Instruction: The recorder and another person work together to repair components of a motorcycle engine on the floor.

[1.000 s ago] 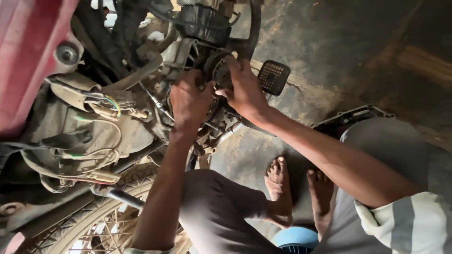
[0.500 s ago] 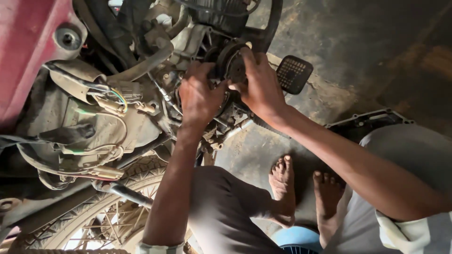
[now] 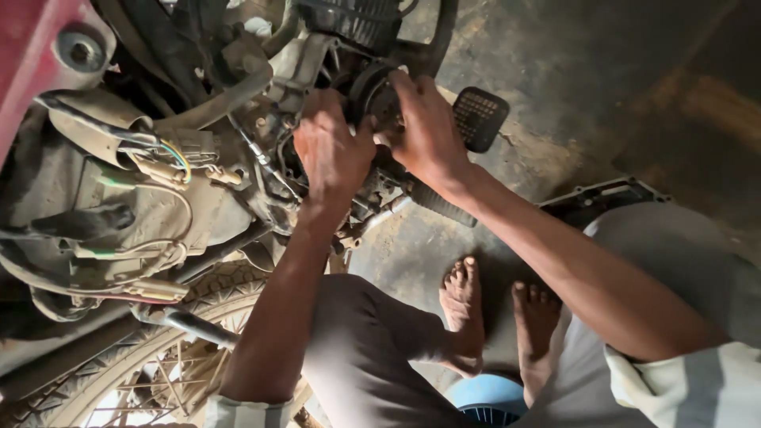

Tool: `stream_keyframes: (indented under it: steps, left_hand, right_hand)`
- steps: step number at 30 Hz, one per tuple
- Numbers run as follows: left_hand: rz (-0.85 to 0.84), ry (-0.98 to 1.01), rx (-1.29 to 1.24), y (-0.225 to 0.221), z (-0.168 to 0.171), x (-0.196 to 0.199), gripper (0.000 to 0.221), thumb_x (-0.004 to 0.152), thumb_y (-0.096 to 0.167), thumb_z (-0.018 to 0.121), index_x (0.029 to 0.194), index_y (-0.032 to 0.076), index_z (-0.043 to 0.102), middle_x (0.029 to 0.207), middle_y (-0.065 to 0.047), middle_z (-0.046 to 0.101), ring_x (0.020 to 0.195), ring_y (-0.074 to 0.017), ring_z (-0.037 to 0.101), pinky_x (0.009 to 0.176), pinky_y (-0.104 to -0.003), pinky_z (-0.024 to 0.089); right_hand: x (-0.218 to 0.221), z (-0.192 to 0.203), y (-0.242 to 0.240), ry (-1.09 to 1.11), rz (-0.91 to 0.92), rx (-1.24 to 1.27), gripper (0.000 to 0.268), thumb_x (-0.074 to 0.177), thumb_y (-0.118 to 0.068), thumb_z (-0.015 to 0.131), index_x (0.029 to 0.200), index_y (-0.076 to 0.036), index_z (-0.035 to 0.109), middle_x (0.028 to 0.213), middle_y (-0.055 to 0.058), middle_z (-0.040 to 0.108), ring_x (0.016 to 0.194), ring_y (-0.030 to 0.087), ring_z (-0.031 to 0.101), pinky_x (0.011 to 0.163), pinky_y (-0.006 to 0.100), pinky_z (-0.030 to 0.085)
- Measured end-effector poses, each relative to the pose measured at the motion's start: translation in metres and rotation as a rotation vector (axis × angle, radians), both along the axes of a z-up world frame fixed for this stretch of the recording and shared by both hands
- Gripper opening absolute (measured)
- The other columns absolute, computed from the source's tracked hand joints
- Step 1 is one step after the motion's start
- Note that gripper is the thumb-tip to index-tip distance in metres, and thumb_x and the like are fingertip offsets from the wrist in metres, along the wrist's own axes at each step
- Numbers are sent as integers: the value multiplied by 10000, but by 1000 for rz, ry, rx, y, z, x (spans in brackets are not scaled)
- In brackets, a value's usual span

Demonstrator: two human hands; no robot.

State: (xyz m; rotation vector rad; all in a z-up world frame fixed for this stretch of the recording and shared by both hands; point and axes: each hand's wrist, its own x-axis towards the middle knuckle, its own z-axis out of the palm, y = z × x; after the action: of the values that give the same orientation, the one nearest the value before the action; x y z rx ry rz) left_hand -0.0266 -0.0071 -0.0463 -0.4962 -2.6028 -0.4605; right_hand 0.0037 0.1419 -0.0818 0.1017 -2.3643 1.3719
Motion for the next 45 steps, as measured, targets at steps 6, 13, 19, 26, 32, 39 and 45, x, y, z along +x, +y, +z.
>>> stream_keyframes:
  steps: [6,13,19,26,32,39,45]
  left_hand:
    - [50,27,-60,11,6,13,407,752,271,855,974,22,623,1006,-193,657,928,-423,664,770,-515,544]
    - [158,-131,-82,19,9,-3,409,814,396,821,922,31,671,980,-195,673,859,-432,670,740,-540,528]
    - [39,-29,-73,8,-9,-26,317,811,303,813,902,32,676,938,-180,683,839,-426,682,727,-532,527]
    - [3,0,4,6,-8,-22,277,795,245,831,886,44,663,922,-170,690,820,-398,688,727,-502,546]
    - [61,3,-99,5,-1,2,380,779,291,860,995,52,658,1015,-170,686,860,-402,693,716,-508,560]
    - [-1,-49,-127,8,8,13,450,782,227,861,1131,31,655,1097,-187,671,920,-418,701,733,-508,571]
    - [11,-195,-177,9,10,-5,410,824,251,845,1136,34,692,1068,-205,722,865,-415,725,737,-515,578]
  right_hand:
    - [16,1,1,5,15,-47,683,773,-36,861,1357,-13,507,1158,254,599,976,428,673,814,496,559]
    - [11,-2,2,80,-47,28,715,732,-12,844,1364,6,510,1209,273,578,1044,490,637,849,513,554]
    - [-4,-2,-4,-90,7,71,646,814,37,773,1400,29,501,1153,252,578,957,473,657,751,543,535]
    - [-1,-3,-5,-7,10,78,460,868,-17,808,1266,20,581,1107,238,610,977,453,671,787,514,561]
    - [17,14,7,-80,111,-1,797,753,-42,874,1416,40,439,1128,235,665,990,403,708,798,468,587]
    - [11,-18,14,-60,258,-179,806,835,56,776,1480,72,293,1307,250,650,1200,356,673,964,371,550]
    - [16,26,24,-410,223,-105,709,865,35,676,1472,-7,313,1165,216,671,953,333,729,677,377,644]
